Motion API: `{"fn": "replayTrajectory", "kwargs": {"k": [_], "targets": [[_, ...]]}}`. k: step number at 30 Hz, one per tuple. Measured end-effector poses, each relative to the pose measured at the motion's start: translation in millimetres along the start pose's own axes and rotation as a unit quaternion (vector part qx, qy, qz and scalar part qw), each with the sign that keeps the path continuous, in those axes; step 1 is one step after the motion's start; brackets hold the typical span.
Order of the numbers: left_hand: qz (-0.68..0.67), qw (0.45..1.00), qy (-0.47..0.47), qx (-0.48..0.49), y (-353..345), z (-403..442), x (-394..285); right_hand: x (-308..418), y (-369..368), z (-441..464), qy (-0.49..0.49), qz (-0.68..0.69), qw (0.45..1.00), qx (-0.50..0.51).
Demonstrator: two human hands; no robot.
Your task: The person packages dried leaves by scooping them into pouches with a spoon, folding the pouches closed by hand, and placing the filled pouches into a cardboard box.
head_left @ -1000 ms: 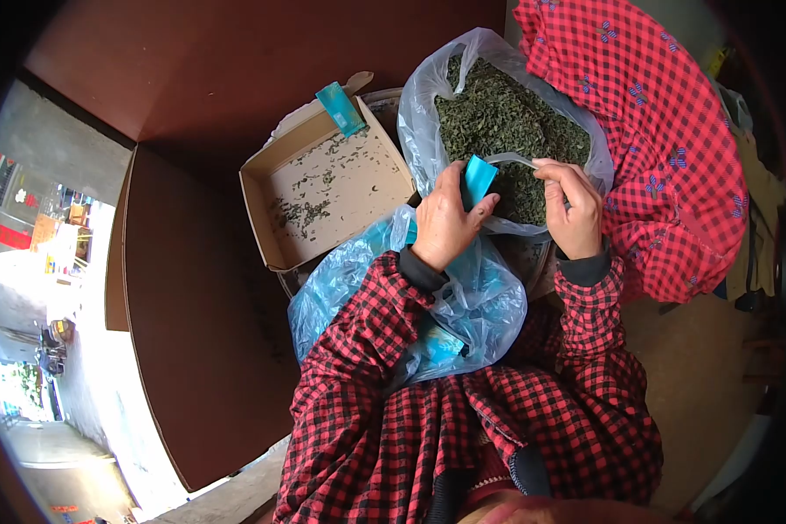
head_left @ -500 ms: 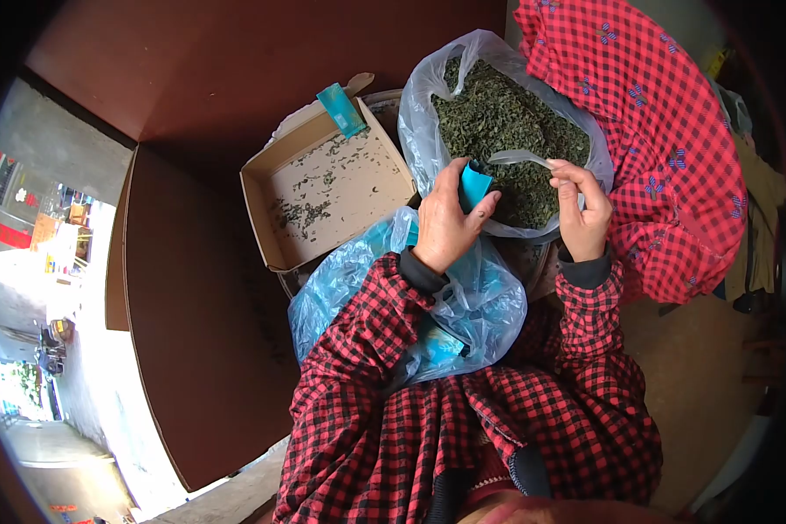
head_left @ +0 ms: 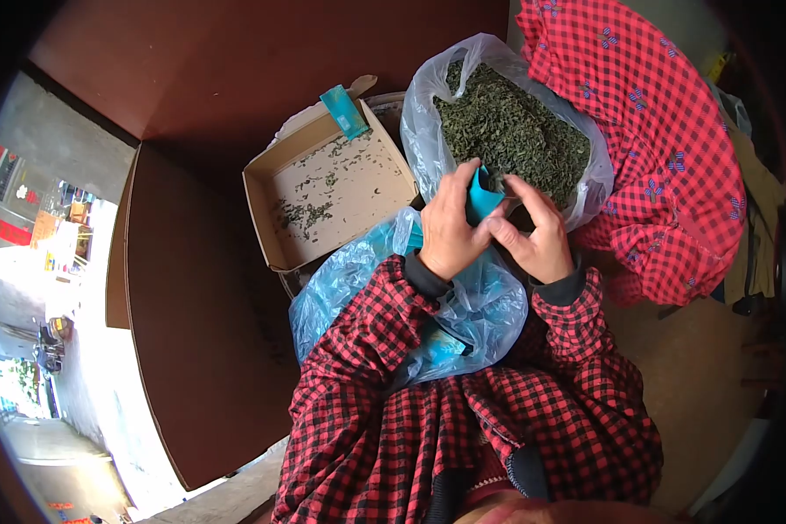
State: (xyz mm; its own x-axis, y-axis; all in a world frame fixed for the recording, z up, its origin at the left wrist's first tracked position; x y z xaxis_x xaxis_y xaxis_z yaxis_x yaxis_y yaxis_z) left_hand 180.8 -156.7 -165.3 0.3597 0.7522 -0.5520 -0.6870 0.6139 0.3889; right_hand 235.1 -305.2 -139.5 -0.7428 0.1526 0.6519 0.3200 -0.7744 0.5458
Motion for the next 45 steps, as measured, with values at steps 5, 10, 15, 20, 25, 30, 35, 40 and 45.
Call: {"fn": "replayTrajectory", "kwargs": {"k": [5,10,15,20,25,30,35,40,45], "targets": [[0.0,1.0,-0.025,-0.001,2.9,0.1,-12.1,12.6,-3.4,2.5,0.001,0.069,0.998,0.009],[-0.007,1.0,-0.013,0.006,3.7,13.6,-21.6,9.3,3.7,13.3,-0.036,0.085,0.996,0.015],[-0.067,0.997,0.011,0.048,-0.3,19.9,-27.9,2.1,17.8,22.0,-0.019,0.058,0.998,-0.023],[-0.098,0.992,-0.013,0.075,-2.4,18.8,-26.9,0.9,38.4,27.4,0.009,0.014,0.999,-0.05],[-0.125,0.985,0.037,0.11,-13.2,8.6,-8.2,-25.2,27.3,21.1,0.014,-0.018,0.999,-0.049],[-0.139,0.977,0.097,0.132,-16.1,6.2,-4.2,-38.7,19.8,17.4,0.003,-0.01,1.0,0.019],[-0.18,0.969,0.121,0.115,-10.8,11.9,-12.0,-24.7,17.3,19.2,0.018,0.084,0.995,-0.052],[-0.197,0.957,0.167,0.128,-16.2,8.6,-8.6,-43.1,15.2,11.7,-0.019,0.08,0.996,-0.031],[-0.208,0.958,0.164,0.114,-1.4,13.2,-16.9,-26.3,23.4,14.1,0.015,0.007,1.0,-0.025]]}}
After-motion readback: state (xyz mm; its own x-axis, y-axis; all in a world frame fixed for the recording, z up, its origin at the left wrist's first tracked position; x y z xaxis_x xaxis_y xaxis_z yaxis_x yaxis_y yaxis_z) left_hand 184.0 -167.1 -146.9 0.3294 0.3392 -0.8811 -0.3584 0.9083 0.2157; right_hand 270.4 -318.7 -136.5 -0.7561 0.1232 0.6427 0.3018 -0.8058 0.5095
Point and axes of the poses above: each hand's wrist, its own z-axis towards the middle knuckle, its own y-axis out of the back of the hand, x = y × z, the point moved 2 cm from there along z, towards the middle knuckle, and after that the axes turned 5 degrees about x, right-handed, at the moved point
